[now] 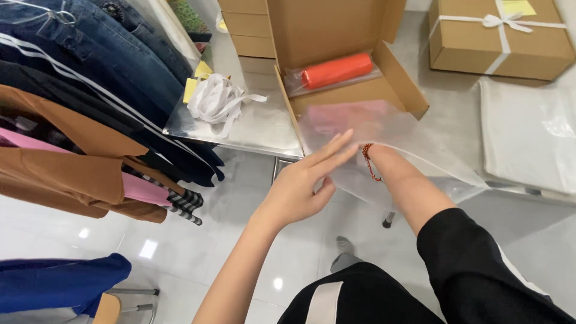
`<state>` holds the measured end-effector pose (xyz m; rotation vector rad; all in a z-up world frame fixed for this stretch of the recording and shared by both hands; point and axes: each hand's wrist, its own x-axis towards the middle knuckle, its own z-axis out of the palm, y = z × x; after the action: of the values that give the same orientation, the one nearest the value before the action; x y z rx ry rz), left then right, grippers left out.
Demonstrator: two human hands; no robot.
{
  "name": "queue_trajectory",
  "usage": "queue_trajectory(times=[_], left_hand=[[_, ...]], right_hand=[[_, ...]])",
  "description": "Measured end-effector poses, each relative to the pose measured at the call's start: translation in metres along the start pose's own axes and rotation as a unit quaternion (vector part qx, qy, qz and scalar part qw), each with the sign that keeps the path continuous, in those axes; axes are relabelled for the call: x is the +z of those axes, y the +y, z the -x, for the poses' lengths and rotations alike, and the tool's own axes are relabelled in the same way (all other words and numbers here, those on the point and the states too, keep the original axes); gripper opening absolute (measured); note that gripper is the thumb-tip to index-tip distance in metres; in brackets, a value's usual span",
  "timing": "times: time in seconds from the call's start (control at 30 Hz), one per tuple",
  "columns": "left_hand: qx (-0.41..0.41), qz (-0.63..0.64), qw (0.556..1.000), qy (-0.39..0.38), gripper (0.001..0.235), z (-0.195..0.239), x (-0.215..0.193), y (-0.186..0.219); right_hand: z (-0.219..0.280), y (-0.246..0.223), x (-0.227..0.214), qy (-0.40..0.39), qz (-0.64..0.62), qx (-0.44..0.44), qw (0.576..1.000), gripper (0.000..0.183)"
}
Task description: The person unpacks folded clothes from a cardboard box, removes them from plastic packaging, and hangs them on a clothing rack. They handle a pink shirt and an orange shirt, placing each on a hanger and arranging them among other garments.
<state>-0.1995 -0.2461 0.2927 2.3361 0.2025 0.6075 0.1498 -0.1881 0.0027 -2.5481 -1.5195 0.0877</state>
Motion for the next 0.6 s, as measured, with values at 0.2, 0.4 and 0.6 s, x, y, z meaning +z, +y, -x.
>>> queue_trajectory(times=[0.2, 0.4, 0.6], left_hand=[[-0.033, 0.100, 0.981, 0.164, 0.039, -0.032, -0.030, -0.036], [-0.094, 0.124, 0.969, 0.194, 0.032, -0.050, -0.013, -0.068], [-0.146, 0.121, 0.963, 0.190, 0.030, -0.055, -0.009, -0.075]], right_hand=[[0.018, -0.074, -0.134, -0.104, -0.077, -0.049, 0.990, 0.085], [-0.021, -0.069, -0.104, -0.216, -0.030, -0.107, 0.970, 0.115], [-0.024, -0.070, -0.119, -0.108, -0.025, -0.144, 0.983, 0.069]])
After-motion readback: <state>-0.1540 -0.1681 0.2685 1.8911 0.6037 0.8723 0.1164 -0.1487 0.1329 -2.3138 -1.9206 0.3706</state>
